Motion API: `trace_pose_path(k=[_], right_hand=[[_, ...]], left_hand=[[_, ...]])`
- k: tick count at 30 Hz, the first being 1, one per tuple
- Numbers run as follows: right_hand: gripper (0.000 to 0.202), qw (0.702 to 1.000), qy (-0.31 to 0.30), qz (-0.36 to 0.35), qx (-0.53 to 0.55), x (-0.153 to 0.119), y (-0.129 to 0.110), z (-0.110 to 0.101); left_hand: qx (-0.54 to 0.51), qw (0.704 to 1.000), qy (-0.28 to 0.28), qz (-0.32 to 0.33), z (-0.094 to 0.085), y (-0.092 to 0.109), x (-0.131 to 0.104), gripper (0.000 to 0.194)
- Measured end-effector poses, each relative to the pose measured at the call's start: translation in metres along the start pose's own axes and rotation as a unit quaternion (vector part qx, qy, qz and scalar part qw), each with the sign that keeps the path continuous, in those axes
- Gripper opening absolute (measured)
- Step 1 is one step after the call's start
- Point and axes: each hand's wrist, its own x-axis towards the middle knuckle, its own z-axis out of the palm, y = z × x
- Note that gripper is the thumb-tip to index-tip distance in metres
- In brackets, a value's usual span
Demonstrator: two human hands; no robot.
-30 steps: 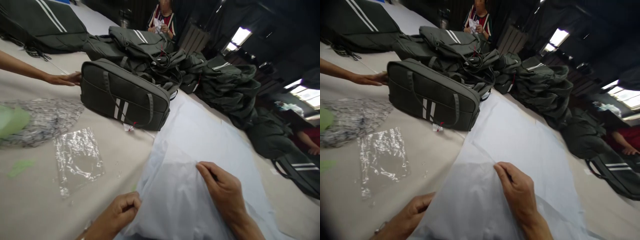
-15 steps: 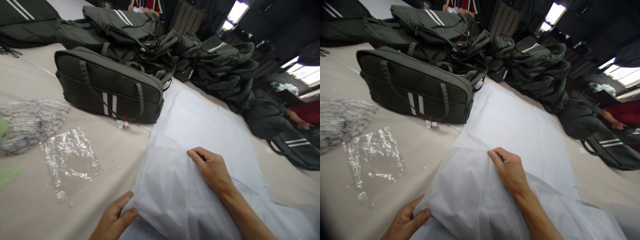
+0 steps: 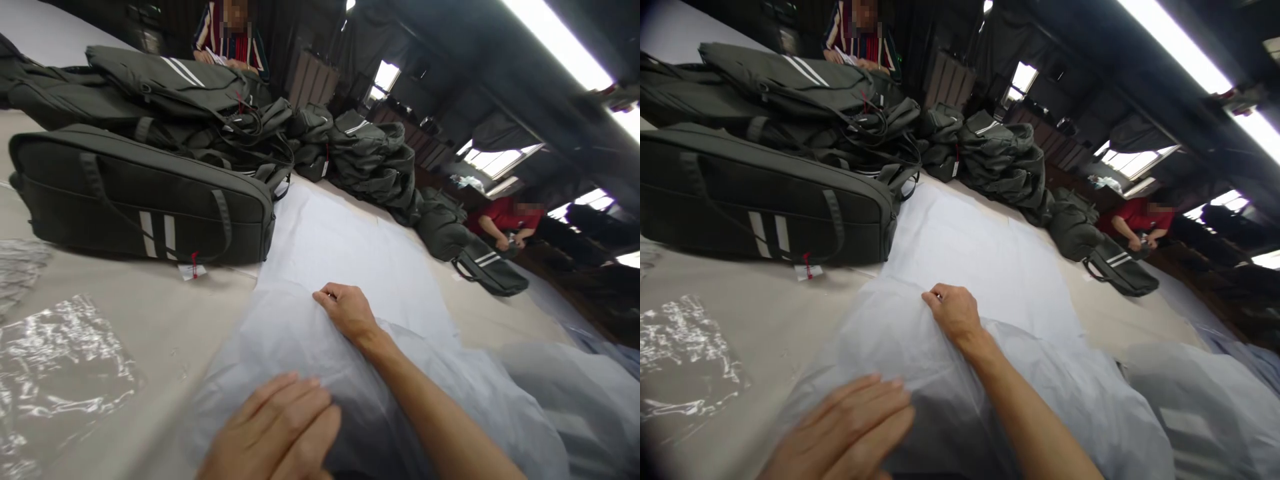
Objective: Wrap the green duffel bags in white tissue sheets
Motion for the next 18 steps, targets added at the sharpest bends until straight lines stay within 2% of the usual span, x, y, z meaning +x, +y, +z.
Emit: trace_pose_path(k=[1, 2, 4, 7, 10, 12, 14, 15, 18], right_hand=[[0.025, 1.000, -0.004, -0.003, 0.009, 0.001, 0.000, -0.002], [0.025, 1.000, -0.009, -0.007, 0.021, 0.003, 0.002, -0.007], [0.028, 0.998, -0.019, -0.019, 0.051, 0.004, 0.010, -0.028], [0.046, 0.994, -0.021, -0.018, 0.107, -0.007, 0.039, -0.076], [0.052, 0.987, -0.041, 0.042, 0.147, -0.034, 0.075, -0.112], [0.050, 0.980, -0.080, 0.069, 0.167, -0.054, 0.092, -0.116], [0.042, 0.976, -0.093, 0.073, 0.182, -0.068, 0.100, -0.107], [0.040, 0.977, -0.078, 0.071, 0.186, -0.073, 0.101, -0.100], [0.040, 0.983, 0.017, 0.047, 0.174, -0.075, 0.104, -0.080]], left_hand=[[0.036, 0.998, -0.031, 0.029, 0.014, 0.007, 0.022, 0.043], [0.071, 0.996, -0.052, 0.025, 0.028, 0.011, 0.040, 0.048], [0.123, 0.987, -0.101, -0.006, 0.054, 0.012, 0.059, 0.064], [0.145, 0.976, -0.161, -0.026, 0.071, 0.005, 0.058, 0.081], [0.139, 0.975, -0.169, -0.024, 0.070, 0.003, 0.049, 0.085], [0.136, 0.977, -0.161, -0.025, 0.067, 0.004, 0.046, 0.084], [0.133, 0.978, -0.156, -0.025, 0.066, 0.005, 0.047, 0.083], [0.134, 0.979, -0.154, -0.027, 0.066, 0.005, 0.047, 0.083], [0.141, 0.979, -0.143, -0.035, 0.068, 0.003, 0.046, 0.081]])
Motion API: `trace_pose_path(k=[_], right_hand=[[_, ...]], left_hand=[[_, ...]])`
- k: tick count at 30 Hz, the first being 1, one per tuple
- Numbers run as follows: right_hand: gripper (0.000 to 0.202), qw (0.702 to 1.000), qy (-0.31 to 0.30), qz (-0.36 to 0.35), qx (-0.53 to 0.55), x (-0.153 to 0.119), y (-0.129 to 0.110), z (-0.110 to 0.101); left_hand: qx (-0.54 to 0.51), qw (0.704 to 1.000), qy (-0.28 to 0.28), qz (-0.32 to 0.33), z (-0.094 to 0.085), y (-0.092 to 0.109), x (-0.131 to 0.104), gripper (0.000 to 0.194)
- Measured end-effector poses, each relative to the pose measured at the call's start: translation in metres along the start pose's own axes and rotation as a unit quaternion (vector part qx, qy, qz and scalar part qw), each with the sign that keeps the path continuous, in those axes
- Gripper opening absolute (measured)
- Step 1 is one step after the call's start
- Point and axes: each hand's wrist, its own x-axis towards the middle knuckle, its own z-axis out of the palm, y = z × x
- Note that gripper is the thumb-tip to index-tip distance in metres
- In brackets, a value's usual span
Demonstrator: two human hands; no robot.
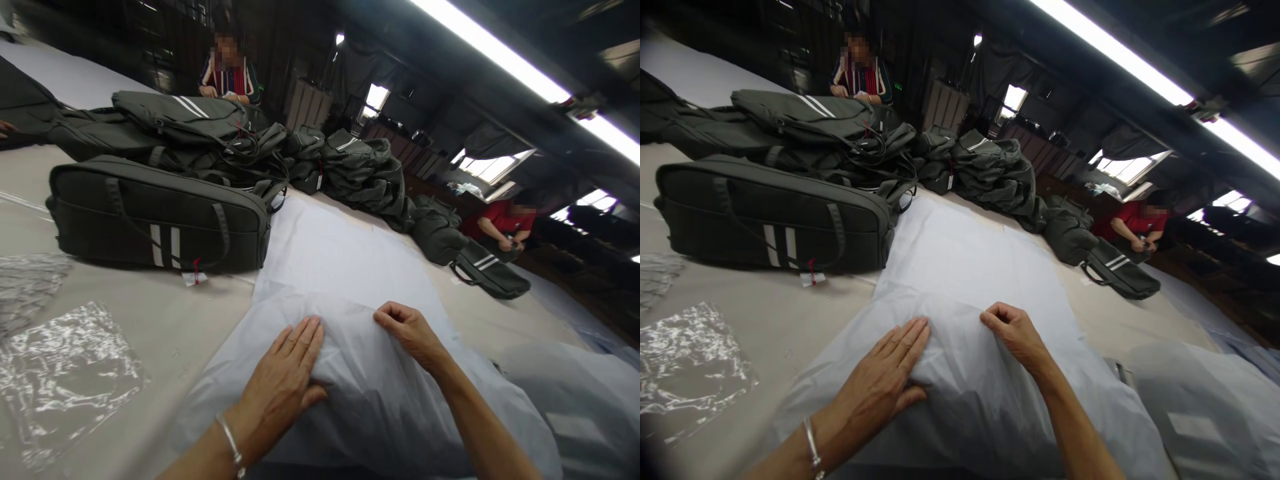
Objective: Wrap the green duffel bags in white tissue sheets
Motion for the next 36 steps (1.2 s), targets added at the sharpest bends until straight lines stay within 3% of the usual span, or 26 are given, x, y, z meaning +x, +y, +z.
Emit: trace_pose_path(k=[5, 8, 11, 14, 16, 19, 22, 24, 26, 29, 33, 36], right_hand=[[0.037, 0.996, 0.040, -0.054, -0.055, 0.012, 0.026, 0.015], [0.036, 0.995, 0.053, -0.059, -0.067, 0.015, 0.043, 0.026], [0.037, 0.994, 0.059, -0.069, -0.067, 0.015, 0.052, 0.037], [0.039, 0.993, 0.067, -0.079, -0.061, 0.017, 0.051, 0.037], [0.041, 0.991, 0.090, -0.083, -0.047, 0.017, 0.043, 0.026], [0.051, 0.982, 0.163, -0.091, -0.011, 0.004, 0.029, -0.010], [0.054, 0.974, 0.207, -0.091, 0.014, -0.027, 0.022, -0.039], [0.053, 0.985, 0.150, -0.087, -0.018, -0.047, 0.027, -0.041], [0.056, 0.992, 0.045, -0.072, -0.093, -0.060, 0.037, -0.031], [0.064, 0.986, -0.044, -0.040, -0.159, -0.059, 0.049, -0.016], [0.066, 0.989, -0.019, -0.047, -0.141, -0.047, 0.043, -0.020], [0.054, 0.985, -0.011, -0.059, -0.161, -0.047, 0.035, -0.023]], left_hand=[[0.011, 1.000, 0.003, -0.012, 0.003, -0.011, -0.011, 0.078], [0.018, 1.000, 0.008, -0.003, -0.012, -0.011, -0.014, 0.077], [0.016, 0.999, 0.034, 0.031, -0.033, 0.005, -0.002, 0.080], [-0.018, 0.997, 0.008, 0.074, -0.033, 0.025, 0.019, 0.082], [-0.037, 0.997, -0.027, 0.057, -0.019, 0.032, 0.032, 0.084], [-0.050, 0.998, -0.042, 0.016, 0.003, 0.031, 0.041, 0.085], [-0.063, 0.998, -0.029, 0.005, 0.007, 0.027, 0.043, 0.078], [-0.064, 0.998, -0.025, -0.010, 0.002, 0.028, 0.046, 0.069], [-0.055, 0.998, -0.024, -0.032, -0.004, 0.031, 0.050, 0.060], [-0.032, 0.997, -0.025, -0.062, -0.011, 0.036, 0.057, 0.048], [-0.014, 0.997, -0.037, -0.072, -0.018, 0.041, 0.064, 0.032], [-0.004, 0.996, -0.054, -0.077, -0.024, 0.045, 0.067, 0.028]])
